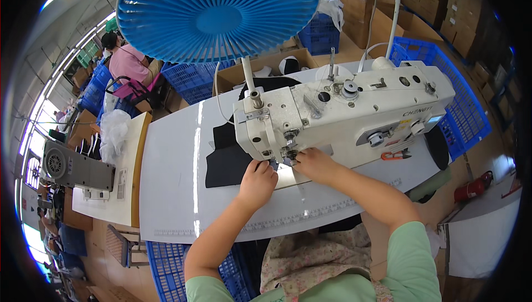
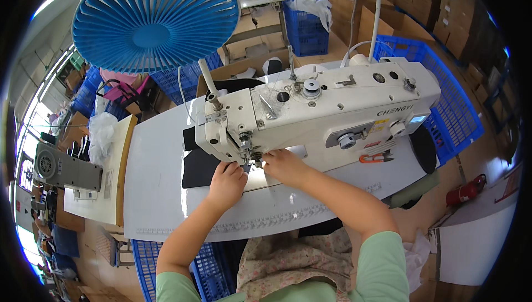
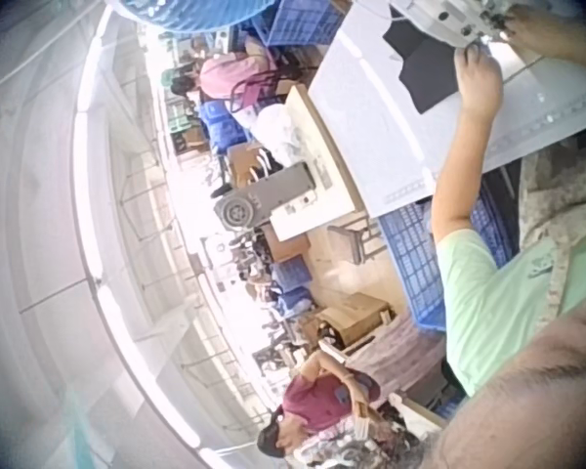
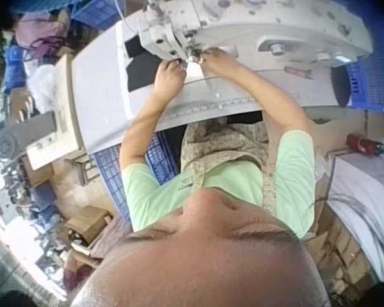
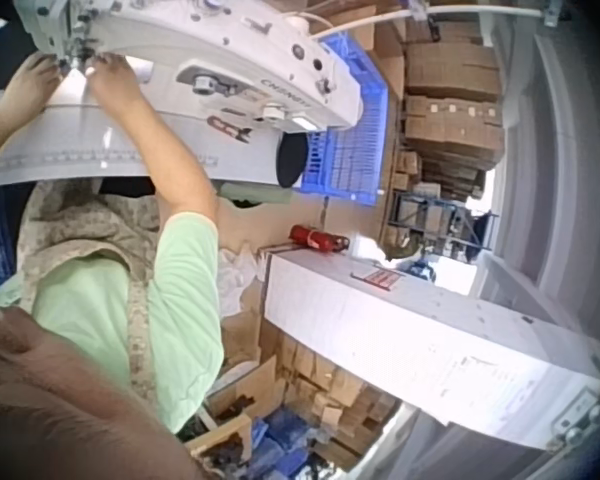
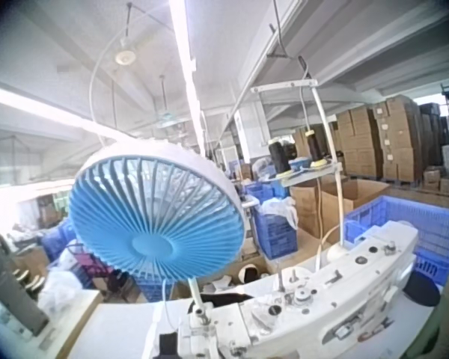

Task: The person retrieves a bottle, applies lotion to their hands, and rubs them together. Then, the person aligns shoe fabric pieces and stitches them together using a sewing machine.

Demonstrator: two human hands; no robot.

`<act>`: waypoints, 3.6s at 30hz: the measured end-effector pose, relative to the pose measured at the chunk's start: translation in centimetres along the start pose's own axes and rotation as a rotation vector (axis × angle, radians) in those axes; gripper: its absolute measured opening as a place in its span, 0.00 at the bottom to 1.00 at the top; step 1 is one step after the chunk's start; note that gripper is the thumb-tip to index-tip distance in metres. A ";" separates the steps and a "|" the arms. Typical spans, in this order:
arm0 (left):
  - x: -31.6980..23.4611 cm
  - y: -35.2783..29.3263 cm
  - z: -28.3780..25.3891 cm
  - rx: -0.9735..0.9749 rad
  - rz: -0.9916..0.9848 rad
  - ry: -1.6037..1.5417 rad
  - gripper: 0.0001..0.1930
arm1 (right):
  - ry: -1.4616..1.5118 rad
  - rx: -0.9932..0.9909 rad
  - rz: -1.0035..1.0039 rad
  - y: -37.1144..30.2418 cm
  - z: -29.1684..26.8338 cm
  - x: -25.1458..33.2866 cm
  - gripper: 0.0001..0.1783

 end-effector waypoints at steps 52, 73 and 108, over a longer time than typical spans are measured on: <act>-1.5 0.8 1.2 0.060 -0.123 0.015 0.04 | 0.008 -0.126 0.222 0.8 2.1 3.5 0.05; 2.3 -2.2 -0.5 -0.176 -0.066 0.102 0.23 | -0.169 -0.200 0.160 -1.0 0.3 -1.8 0.09; 0.4 0.1 -1.1 0.076 0.032 -0.096 0.06 | 0.066 0.152 -0.048 -0.4 -0.4 0.2 0.11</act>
Point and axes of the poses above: each hand's wrist, its own y-axis towards the middle knuckle, its own z-axis out of the palm, x = y × z, the point moved 2 cm from there along y, towards the middle knuckle, and after that the axes turned 1 degree about x, right-handed, at the moved point
